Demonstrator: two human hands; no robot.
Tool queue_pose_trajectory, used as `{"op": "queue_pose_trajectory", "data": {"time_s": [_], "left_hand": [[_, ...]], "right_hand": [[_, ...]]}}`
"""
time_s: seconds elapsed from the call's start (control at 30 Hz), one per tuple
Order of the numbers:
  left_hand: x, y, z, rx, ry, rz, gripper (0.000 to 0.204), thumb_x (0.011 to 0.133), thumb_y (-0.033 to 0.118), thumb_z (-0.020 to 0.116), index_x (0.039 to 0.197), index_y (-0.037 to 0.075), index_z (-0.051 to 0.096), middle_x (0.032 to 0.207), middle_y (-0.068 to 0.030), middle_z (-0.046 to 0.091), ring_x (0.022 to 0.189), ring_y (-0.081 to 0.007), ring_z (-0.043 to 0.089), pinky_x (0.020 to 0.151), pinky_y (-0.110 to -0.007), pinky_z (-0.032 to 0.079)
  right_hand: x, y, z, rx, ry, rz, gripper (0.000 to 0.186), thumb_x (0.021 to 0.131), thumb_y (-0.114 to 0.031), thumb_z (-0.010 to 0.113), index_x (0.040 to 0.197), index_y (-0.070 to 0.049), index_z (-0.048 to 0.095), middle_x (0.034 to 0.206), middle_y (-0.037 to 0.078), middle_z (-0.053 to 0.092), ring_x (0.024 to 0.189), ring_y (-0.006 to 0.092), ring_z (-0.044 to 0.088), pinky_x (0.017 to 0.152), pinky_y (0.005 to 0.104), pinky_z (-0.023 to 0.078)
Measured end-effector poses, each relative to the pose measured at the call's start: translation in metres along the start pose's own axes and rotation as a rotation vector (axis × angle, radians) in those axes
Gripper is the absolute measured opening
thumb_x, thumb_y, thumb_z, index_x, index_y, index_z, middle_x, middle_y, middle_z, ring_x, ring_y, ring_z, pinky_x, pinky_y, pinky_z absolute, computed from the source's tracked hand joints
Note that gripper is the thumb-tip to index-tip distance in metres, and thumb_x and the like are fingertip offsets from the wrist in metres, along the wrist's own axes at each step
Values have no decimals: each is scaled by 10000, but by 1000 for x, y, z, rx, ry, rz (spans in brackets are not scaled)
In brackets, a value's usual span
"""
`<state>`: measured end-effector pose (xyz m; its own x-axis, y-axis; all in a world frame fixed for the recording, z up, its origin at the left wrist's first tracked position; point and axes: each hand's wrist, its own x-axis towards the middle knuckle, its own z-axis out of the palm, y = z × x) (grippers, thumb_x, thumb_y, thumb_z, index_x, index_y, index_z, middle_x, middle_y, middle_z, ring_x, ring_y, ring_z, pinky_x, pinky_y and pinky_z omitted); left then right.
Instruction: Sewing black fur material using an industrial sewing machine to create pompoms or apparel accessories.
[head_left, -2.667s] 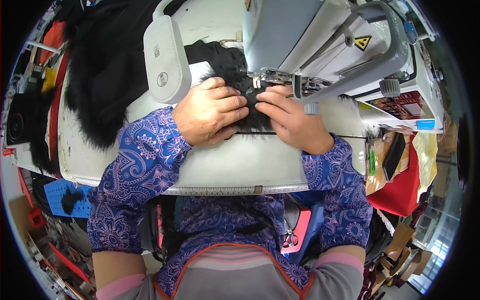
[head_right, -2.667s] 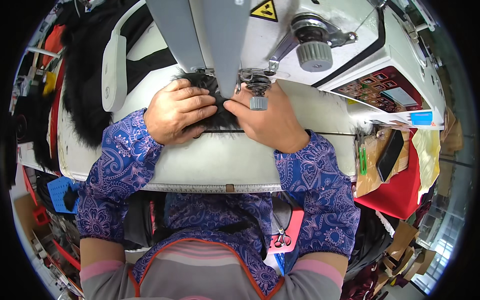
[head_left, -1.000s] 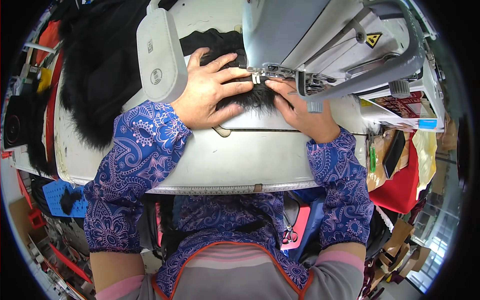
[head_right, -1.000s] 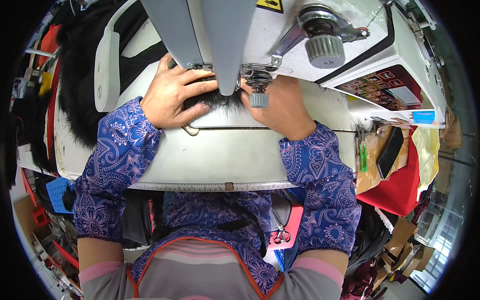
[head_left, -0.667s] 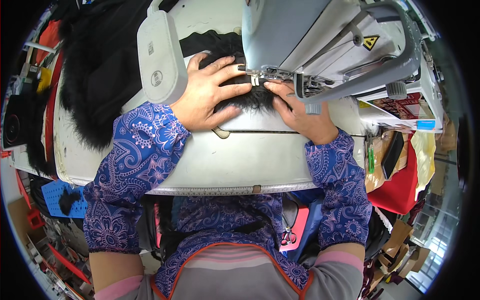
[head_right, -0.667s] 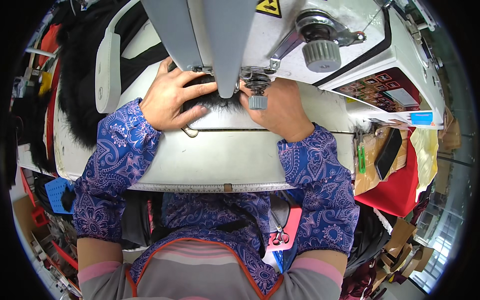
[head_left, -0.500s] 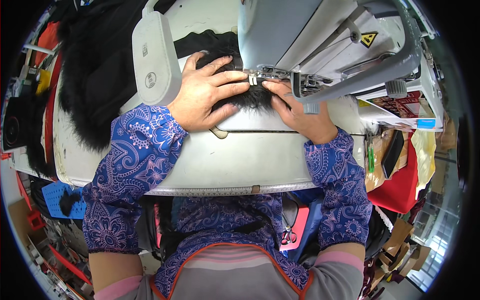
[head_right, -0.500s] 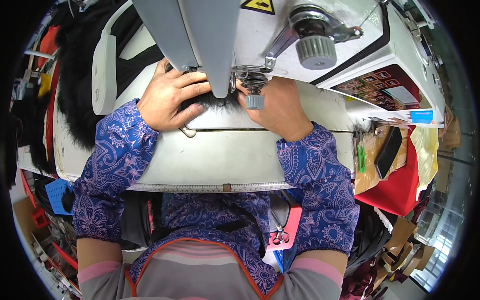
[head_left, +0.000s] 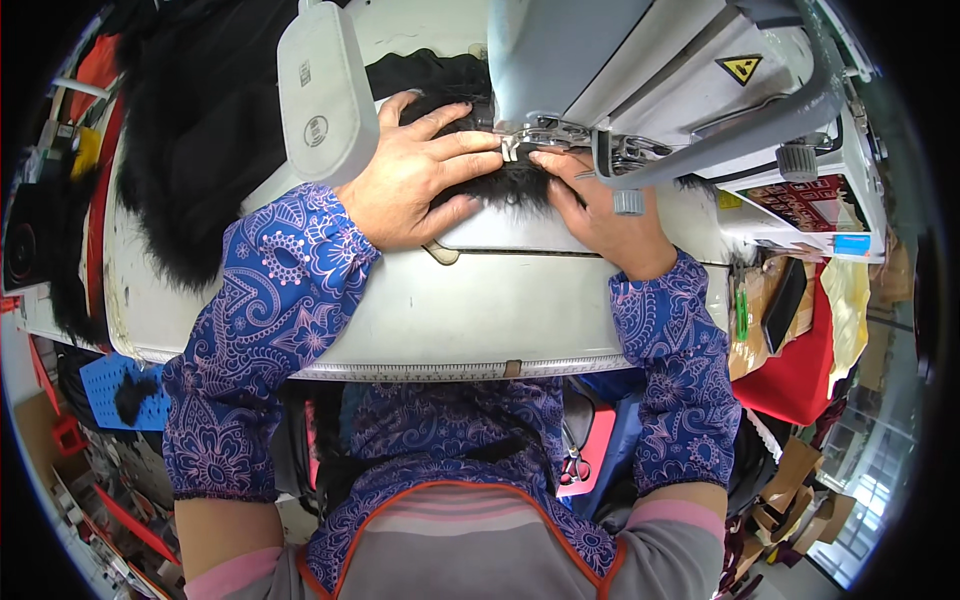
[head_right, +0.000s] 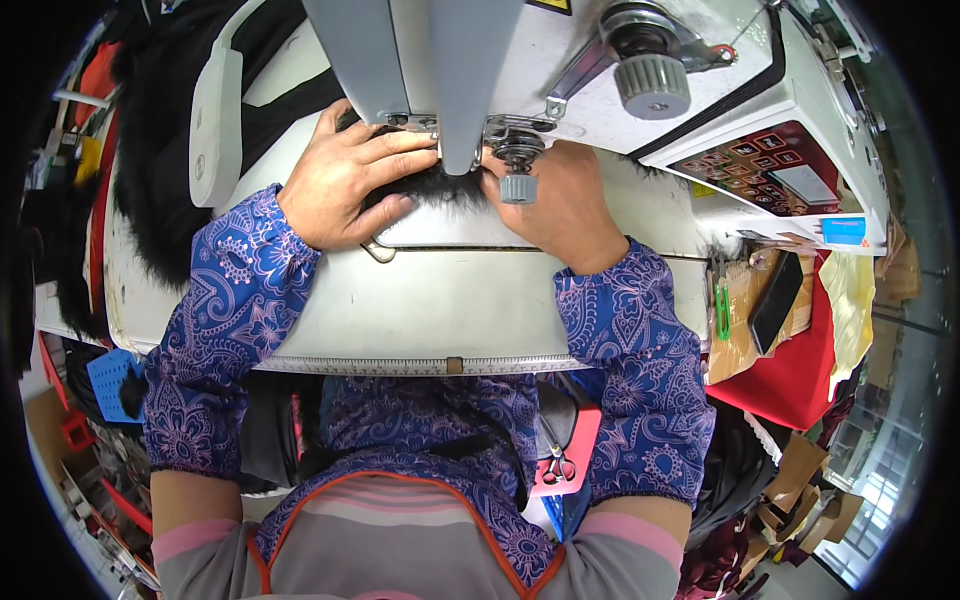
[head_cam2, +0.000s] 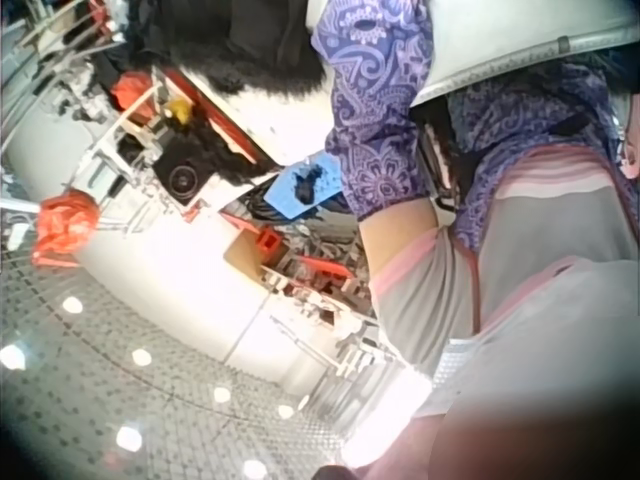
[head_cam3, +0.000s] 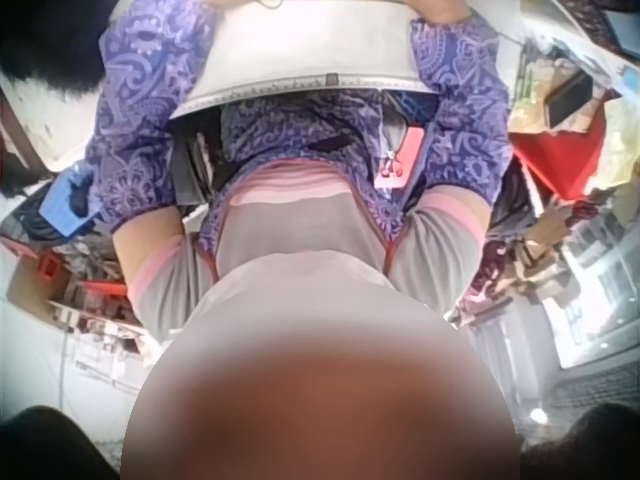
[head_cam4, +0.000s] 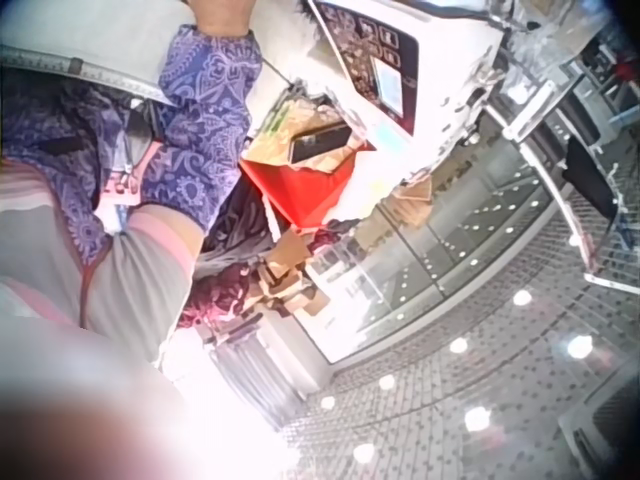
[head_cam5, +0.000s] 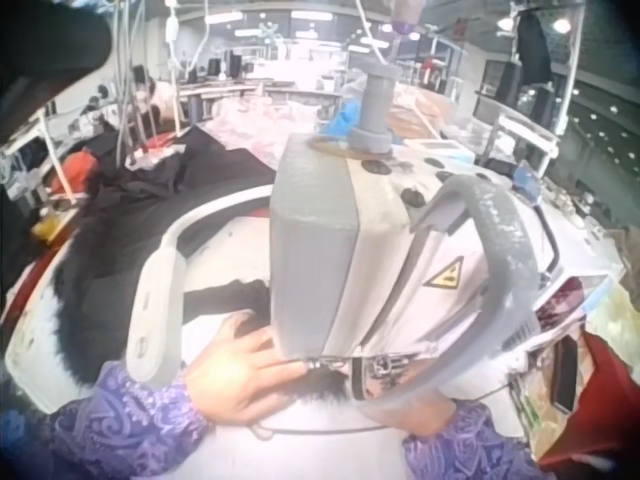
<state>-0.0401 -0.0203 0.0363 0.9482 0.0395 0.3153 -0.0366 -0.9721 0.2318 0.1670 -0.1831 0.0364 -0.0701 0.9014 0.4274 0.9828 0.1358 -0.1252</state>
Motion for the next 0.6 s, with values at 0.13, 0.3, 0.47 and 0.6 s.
{"op": "queue_pose_trajectory", "data": {"time_s": [0.13,0.3,0.47,0.6], "left_hand": [[0,-4,1,-11,9,7,444,837,230,652,1268,130,617,1366,-47,551,1324,-342,440,1077,-673,185],[0,-3,-1,31,21,68,428,816,167,657,1241,127,631,1303,-63,589,1280,-284,498,1066,-597,277],[3,-12,8,68,190,78,329,754,107,689,1082,111,669,1092,-41,649,1104,-226,593,985,-471,378],[5,-3,2,128,229,177,279,696,137,741,964,87,679,942,-37,662,990,-201,635,931,-408,431]], "right_hand": [[0,3,3,-9,0,12,294,826,-112,687,1106,-199,669,1038,-5,715,902,187,689,800,328,536],[-5,11,4,-56,-95,42,289,841,-121,675,1115,-210,663,1035,-23,716,854,179,697,753,303,546],[-4,10,3,40,-102,70,281,841,-120,673,1112,-195,658,1057,-7,707,878,196,693,778,321,546],[-1,-9,1,160,-94,-65,285,802,-84,686,1083,-103,646,1160,61,647,1008,246,655,853,345,529]]}}
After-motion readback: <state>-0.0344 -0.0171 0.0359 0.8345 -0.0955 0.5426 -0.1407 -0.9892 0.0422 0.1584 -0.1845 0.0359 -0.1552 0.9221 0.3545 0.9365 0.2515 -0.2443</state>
